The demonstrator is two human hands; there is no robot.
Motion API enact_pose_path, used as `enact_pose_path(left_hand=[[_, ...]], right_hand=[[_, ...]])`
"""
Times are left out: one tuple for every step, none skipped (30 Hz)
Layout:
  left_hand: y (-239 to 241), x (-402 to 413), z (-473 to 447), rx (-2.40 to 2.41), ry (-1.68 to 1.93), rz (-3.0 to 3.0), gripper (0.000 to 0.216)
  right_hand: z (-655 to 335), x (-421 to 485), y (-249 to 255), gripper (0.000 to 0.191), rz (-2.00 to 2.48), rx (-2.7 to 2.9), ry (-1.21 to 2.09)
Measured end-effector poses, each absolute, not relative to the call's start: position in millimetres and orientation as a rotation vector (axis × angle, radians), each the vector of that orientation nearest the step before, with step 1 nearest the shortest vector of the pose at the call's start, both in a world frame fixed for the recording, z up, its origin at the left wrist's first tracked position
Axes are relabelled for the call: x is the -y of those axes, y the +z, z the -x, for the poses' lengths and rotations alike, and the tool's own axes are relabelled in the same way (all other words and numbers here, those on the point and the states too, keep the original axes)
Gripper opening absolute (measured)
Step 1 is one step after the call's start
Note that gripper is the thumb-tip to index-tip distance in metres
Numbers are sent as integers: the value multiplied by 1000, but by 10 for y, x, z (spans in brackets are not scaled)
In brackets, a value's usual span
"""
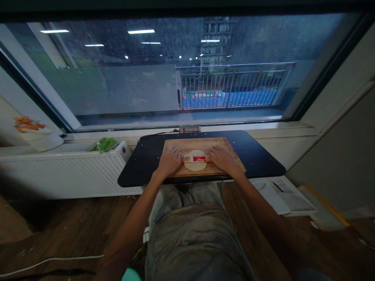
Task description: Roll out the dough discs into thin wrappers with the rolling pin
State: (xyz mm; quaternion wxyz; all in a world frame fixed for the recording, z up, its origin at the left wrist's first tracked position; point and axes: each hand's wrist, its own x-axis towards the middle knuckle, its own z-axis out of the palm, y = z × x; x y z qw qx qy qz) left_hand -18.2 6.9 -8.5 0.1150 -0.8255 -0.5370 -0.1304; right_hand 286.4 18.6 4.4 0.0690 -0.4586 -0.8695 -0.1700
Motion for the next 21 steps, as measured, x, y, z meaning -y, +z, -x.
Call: enact_pose_path(left_hand=[[-102,-32,179,1594,-407,2408,44],[-117,9,175,1601,-428,2402,43],[-129,53,170,1596,-441,2402,42],[-138,99,166,1584,-450,2408,42],[-144,145,161,1574,-459,2415,42],[-149,190,155,1572,-472,2419,42],[-153,231,149,1580,-488,2418,43],[-157,268,141,1596,-508,2413,44],[-161,298,132,1619,-530,2405,45],[-165,322,123,1641,-551,2397,46],[-171,341,114,1657,-566,2393,48],[-179,355,106,1667,-577,2393,50],[-188,366,101,1672,-585,2395,51],[-199,376,97,1674,-593,2394,52],[-211,385,96,1676,-605,2389,53],[-223,393,98,1680,-622,2382,53],[-235,401,101,1684,-643,2374,52],[-244,407,105,1689,-664,2368,52],[-250,410,108,1692,-679,2368,51],[-252,410,112,1692,-686,2374,51],[-249,405,114,1691,-687,2384,51]], right_hand=[[-2864,-149,45,36,1387,2609,-508],[-2865,-115,43,37,1396,2594,-494],[-2866,-85,38,37,1405,2574,-474],[-2866,-57,33,37,1411,2551,-453],[-2865,-28,27,37,1417,2529,-436],[-2862,1,22,37,1425,2514,-423],[-2856,31,17,38,1438,2505,-416],[-2848,64,13,39,1456,2495,-411],[-2839,98,9,41,1475,2482,-403],[-2830,132,4,43,1491,2459,-391],[-2822,166,-4,46,1501,2427,-377],[-2815,198,-14,48,1503,2389,-364],[-2811,227,-25,49,1498,2353,-354],[-2809,253,-37,50,1490,2327,-346],[-2810,273,-48,51,1482,2310,-342],[-2810,288,-58,50,1476,2301,-340],[-2811,297,-64,50,1472,2295,-339],[-2811,300,-66,49,1471,2292,-337],[-2809,296,-64,49,1472,2290,-336],[-2805,287,-59,49,1472,2293,-337],[-2799,273,-50,50,1472,2303,-341]])
